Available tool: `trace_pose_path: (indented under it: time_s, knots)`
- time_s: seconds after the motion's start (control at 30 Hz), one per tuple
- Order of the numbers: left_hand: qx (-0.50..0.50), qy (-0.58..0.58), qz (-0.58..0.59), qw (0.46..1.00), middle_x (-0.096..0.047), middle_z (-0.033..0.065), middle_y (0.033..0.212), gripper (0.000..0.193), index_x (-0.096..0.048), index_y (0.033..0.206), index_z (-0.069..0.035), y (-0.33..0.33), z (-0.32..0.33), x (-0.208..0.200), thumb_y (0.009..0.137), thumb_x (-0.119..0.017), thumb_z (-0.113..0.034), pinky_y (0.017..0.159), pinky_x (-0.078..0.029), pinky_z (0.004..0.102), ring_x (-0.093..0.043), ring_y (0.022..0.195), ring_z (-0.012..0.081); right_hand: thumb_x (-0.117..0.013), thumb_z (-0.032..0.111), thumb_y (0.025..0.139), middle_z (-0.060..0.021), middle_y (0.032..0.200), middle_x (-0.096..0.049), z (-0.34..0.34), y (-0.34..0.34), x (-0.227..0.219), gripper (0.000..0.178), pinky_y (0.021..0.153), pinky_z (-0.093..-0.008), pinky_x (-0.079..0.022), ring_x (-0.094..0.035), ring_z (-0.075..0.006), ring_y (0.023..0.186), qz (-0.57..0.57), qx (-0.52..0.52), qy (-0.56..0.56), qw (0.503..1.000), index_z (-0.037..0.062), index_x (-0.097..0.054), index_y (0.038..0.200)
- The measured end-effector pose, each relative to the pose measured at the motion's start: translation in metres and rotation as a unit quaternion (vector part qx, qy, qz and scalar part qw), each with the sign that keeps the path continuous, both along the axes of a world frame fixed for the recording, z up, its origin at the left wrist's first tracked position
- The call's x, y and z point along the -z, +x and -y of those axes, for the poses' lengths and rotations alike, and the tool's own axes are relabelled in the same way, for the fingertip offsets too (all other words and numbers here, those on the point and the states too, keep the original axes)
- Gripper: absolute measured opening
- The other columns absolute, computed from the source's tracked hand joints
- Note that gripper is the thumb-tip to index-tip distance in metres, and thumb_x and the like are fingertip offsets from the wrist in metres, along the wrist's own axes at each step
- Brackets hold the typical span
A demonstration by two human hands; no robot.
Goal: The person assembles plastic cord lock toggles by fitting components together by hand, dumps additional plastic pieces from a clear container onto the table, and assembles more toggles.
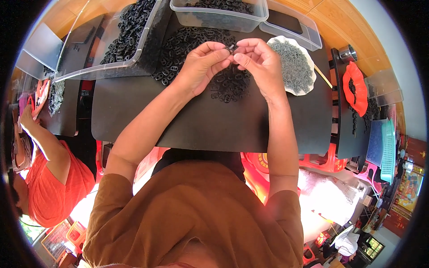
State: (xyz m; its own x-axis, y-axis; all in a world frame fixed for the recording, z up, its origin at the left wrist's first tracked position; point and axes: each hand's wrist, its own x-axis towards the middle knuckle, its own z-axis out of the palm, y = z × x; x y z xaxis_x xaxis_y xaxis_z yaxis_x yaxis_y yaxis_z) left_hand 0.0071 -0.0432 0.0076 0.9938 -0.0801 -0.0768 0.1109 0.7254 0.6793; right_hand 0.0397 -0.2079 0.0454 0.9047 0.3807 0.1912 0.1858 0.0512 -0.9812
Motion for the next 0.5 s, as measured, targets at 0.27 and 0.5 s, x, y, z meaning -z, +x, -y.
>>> trace_pose_path:
  time_s: [0.27,0.5]
  knots:
    - [0.004,0.068,0.029,0.997,-0.065,0.0054,0.093,0.013,-0.060,0.097,-0.004,0.000,0.002,0.001,0.086,-0.066,-0.007,0.075,-0.054,0.0235,-0.065,0.084,0.0128,-0.064,0.008,0.087,-0.0024,0.080,-0.064,-0.001,0.002,0.008,0.007,0.063,-0.0215,-0.049,-0.061,-0.0078,0.074,0.013,-0.004,-0.060,0.998,0.0015,-0.062,0.090]
    - [0.007,0.240,0.071,0.968,-0.067,0.0097,0.088,0.015,-0.062,0.096,0.004,0.002,-0.006,-0.006,0.085,-0.066,-0.006,0.072,-0.055,0.0233,-0.066,0.079,0.0132,-0.061,0.005,0.088,-0.0011,0.080,-0.063,0.001,0.000,0.003,0.003,0.064,-0.0220,-0.050,-0.060,-0.0077,0.072,0.021,0.001,-0.111,0.994,0.0023,-0.060,0.088]
